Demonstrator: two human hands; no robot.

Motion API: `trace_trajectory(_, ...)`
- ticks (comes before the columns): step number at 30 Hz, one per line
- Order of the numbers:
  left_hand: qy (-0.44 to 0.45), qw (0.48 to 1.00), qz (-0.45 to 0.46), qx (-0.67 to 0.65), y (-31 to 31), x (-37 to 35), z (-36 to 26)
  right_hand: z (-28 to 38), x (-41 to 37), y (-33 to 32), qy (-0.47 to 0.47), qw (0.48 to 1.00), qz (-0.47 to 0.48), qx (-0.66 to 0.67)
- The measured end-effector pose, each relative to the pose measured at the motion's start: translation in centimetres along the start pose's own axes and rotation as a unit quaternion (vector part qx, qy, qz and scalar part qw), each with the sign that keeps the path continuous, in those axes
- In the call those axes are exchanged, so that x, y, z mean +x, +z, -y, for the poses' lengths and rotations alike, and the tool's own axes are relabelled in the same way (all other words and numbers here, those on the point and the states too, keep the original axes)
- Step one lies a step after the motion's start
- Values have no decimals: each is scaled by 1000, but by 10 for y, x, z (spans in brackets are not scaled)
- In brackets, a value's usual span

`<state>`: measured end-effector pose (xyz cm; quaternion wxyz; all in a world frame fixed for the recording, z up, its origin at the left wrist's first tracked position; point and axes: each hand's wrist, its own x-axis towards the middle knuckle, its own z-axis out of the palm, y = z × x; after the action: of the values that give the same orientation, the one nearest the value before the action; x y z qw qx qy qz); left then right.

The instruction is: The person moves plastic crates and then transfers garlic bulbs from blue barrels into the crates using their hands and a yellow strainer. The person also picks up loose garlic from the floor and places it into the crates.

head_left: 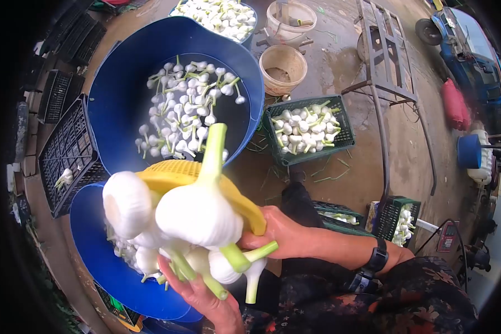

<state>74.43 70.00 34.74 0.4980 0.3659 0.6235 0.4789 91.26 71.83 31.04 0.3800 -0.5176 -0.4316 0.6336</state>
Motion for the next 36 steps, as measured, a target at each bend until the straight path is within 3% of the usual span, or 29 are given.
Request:
trace_trajectory(2, -59, 990, 109, -67, 72, -4, 26, -11, -34, -69, -75, 985, -149, -48)
trace_trajectory(4, -84, 970, 199, -113, 141, 3, 76, -45, -59, -135, -78, 955, -221, -180)
trace_trajectory(6, -142, 953, 256, -75, 197, 15, 133, -113, -67, -186, -54, 949, -299, -84)
trace_trajectory(7, -204, 943, 263, -17, 213, 20, 144, -144, -64, -212, -76, 859, -287, -416)
trace_trajectory(8, -267, 925, 266, 43, 223, 23, 155, -172, -61, -234, -87, 668, -239, -699)
trace_trajectory(10, -275, 924, 261, 41, 210, 18, 170, -220, -42, -267, -36, 696, -339, -632)
trace_trajectory(12, -232, 928, 278, 87, 167, 8, 171, -213, -28, -290, 259, 783, -353, -442)
trace_trajectory(14, -136, 924, 288, 210, 108, 4, 151, -237, -33, -305, 172, 735, -497, -429)
trace_trajectory(15, -105, 928, 264, 239, 78, 2, 138, -239, -43, -305, 179, 733, -493, -432)
trace_trajectory(17, -20, 922, 234, 309, 21, 1, 103, -226, -56, -313, 3, 674, -554, -489)
trace_trajectory(18, -1, 937, 181, 300, -7, 3, 93, -207, -59, -306, -4, 664, -553, -503)
trace_trajectory(19, 54, 913, 200, 351, -66, 13, 95, -181, -61, -290, -25, 720, -539, -436)
trace_trajectory(20, 102, 874, 124, 459, -73, 17, 61, -156, -64, -268, -41, 770, -520, -367)
trace_trajectory(22, 129, 916, -40, 378, -136, 39, 56, -105, -41, -188, -63, 850, -484, -201)
trace_trajectory(23, 95, 916, -76, 383, -182, 50, 68, -79, -24, -139, -59, 880, -410, -234)
trace_trajectory(24, 64, 912, -115, 387, -233, 61, 84, -33, 2, -84, -168, 860, -331, -350)
trace_trajectory(25, -30, 940, -131, 315, -294, 70, 115, -12, 29, -28, -212, 919, -250, -222)
trace_trajectory(26, -122, 952, -144, 240, -339, 77, 139, 1, 53, 30, -224, 933, -170, -224)
trace_trajectory(27, -238, 947, -154, 153, -351, 89, 135, 11, 72, 89, -176, 957, -89, -214)
trace_trajectory(28, -307, 921, -210, 115, -388, 101, 161, 13, 97, 139, -144, 961, 11, -236)
trace_trajectory(29, -407, 843, -311, 167, -430, 114, 207, 21, 126, 178, -125, 949, 68, -280)
trace_trajectory(30, -432, 849, -271, 143, -469, 121, 243, 11, 158, 214, -117, 929, 51, -347)
trace_trajectory(31, -435, 833, -309, 142, -455, 127, 240, -9, 191, 249, -122, 905, 50, -404)
trace_trajectory(32, -444, 835, -295, 137, -457, 132, 248, -33, 229, 277, -154, 864, -45, -477)
trace_trajectory(34, -459, 816, -327, 125, -451, 138, 256, -86, 287, 310, -139, 718, -162, -663)
trace_trajectory(35, -462, 810, -340, 121, -452, 145, 266, -106, 309, 324, -107, 671, -133, -722)
trace_trajectory(36, -463, 815, -340, 75, -453, 154, 272, -127, 324, 328, -131, 677, -91, -719)
